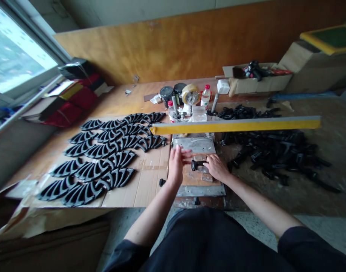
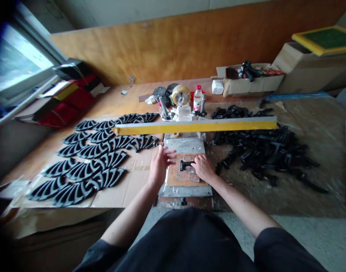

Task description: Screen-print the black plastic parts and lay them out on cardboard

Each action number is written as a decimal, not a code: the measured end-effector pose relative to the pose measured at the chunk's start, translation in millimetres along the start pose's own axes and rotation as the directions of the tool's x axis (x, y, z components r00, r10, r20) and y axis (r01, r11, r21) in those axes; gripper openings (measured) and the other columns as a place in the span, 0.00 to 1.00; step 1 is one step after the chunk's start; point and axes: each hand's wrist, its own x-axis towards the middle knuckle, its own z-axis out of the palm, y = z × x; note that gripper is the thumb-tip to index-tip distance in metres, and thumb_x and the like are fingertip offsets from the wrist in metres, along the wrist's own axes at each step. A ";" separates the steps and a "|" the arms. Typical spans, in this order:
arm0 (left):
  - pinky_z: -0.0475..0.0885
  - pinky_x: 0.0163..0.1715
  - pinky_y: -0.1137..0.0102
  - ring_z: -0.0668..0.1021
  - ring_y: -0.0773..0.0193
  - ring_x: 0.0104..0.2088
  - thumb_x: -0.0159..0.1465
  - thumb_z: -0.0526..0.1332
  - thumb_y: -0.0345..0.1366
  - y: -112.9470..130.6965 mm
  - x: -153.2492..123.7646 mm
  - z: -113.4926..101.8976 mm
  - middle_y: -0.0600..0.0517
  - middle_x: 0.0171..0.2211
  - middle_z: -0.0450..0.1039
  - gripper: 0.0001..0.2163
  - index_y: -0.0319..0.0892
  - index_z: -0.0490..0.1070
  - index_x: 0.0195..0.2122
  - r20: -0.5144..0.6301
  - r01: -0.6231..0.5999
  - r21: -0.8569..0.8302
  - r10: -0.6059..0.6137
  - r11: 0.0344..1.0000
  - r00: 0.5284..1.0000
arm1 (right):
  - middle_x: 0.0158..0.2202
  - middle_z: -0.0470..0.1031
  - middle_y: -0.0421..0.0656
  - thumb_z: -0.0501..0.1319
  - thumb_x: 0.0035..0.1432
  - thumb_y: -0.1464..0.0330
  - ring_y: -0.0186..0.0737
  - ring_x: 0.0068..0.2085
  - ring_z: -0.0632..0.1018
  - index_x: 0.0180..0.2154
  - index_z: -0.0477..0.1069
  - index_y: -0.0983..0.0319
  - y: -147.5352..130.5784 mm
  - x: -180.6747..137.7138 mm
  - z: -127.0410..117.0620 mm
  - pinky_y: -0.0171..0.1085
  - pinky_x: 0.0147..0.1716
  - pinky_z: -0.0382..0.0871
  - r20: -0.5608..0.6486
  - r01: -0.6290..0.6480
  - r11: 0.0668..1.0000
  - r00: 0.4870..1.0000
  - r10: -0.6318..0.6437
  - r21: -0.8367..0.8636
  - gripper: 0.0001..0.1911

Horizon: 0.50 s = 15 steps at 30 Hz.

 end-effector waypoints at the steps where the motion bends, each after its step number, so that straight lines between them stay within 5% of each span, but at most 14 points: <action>1: 0.71 0.26 0.70 0.79 0.60 0.33 0.59 0.56 0.61 -21.4 -9.6 -0.5 0.42 0.41 0.76 0.28 0.40 0.67 0.46 0.079 0.179 0.032 -0.181 0.983 0.980 | 0.36 0.75 0.51 0.57 0.64 0.65 0.48 0.42 0.74 0.34 0.68 0.62 -13.0 -3.7 0.8 0.42 0.42 0.68 -0.009 -0.035 0.999 0.999 0.035 -0.016 0.07; 3: 0.72 0.27 0.68 0.79 0.58 0.35 0.58 0.57 0.62 -57.6 -27.4 -3.4 0.41 0.41 0.76 0.28 0.40 0.68 0.45 0.157 0.385 0.042 -0.387 0.922 0.909 | 0.35 0.75 0.50 0.54 0.65 0.66 0.48 0.40 0.74 0.35 0.68 0.61 -32.6 -11.2 -3.0 0.42 0.40 0.68 -0.043 -0.001 1.000 0.999 0.002 0.019 0.07; 5: 0.72 0.26 0.69 0.79 0.59 0.33 0.58 0.57 0.61 -75.7 -36.5 -12.3 0.44 0.38 0.76 0.27 0.41 0.68 0.43 0.126 0.430 0.011 -0.428 0.903 0.895 | 0.36 0.75 0.48 0.54 0.66 0.68 0.46 0.41 0.73 0.36 0.68 0.60 -38.7 -17.8 -10.2 0.42 0.41 0.68 -0.071 0.183 0.976 0.982 -0.175 0.120 0.07; 7: 0.68 0.22 0.73 0.77 0.64 0.28 0.58 0.58 0.58 -74.4 -32.5 -33.5 0.48 0.33 0.75 0.24 0.41 0.67 0.41 0.027 0.366 0.054 -0.367 0.929 0.930 | 0.38 0.75 0.45 0.53 0.65 0.71 0.43 0.43 0.73 0.37 0.70 0.59 -24.1 -22.0 -17.9 0.40 0.44 0.69 -0.102 0.304 0.928 0.952 -0.288 0.217 0.08; 10: 0.62 0.18 0.75 0.72 0.69 0.20 0.59 0.56 0.56 -55.2 -6.8 -90.6 0.52 0.29 0.73 0.21 0.42 0.67 0.37 -0.128 0.197 0.354 -0.162 0.914 0.979 | 0.43 0.76 0.46 0.50 0.61 0.79 0.42 0.48 0.73 0.40 0.74 0.59 38.0 -26.9 -24.6 0.42 0.49 0.68 -0.099 0.184 0.964 0.981 -0.167 0.192 0.17; 12: 0.62 0.18 0.73 0.73 0.67 0.19 0.61 0.53 0.56 -46.7 13.1 -135.2 0.52 0.27 0.72 0.19 0.43 0.66 0.35 -0.237 0.184 0.636 -0.038 0.750 0.971 | 0.50 0.75 0.46 0.50 0.56 0.81 0.45 0.55 0.70 0.38 0.77 0.57 90.5 -34.2 -22.7 0.45 0.53 0.66 0.033 0.110 0.987 0.993 -0.115 0.120 0.20; 15: 0.66 0.23 0.69 0.77 0.59 0.23 0.65 0.47 0.54 -51.6 30.9 -184.6 0.49 0.24 0.73 0.20 0.43 0.67 0.37 -0.298 0.301 0.919 -0.051 0.256 0.953 | 0.53 0.74 0.43 0.55 0.52 0.78 0.46 0.58 0.69 0.38 0.77 0.56 149.9 -50.1 -13.3 0.47 0.56 0.65 0.205 0.086 0.990 0.973 -0.107 0.110 0.18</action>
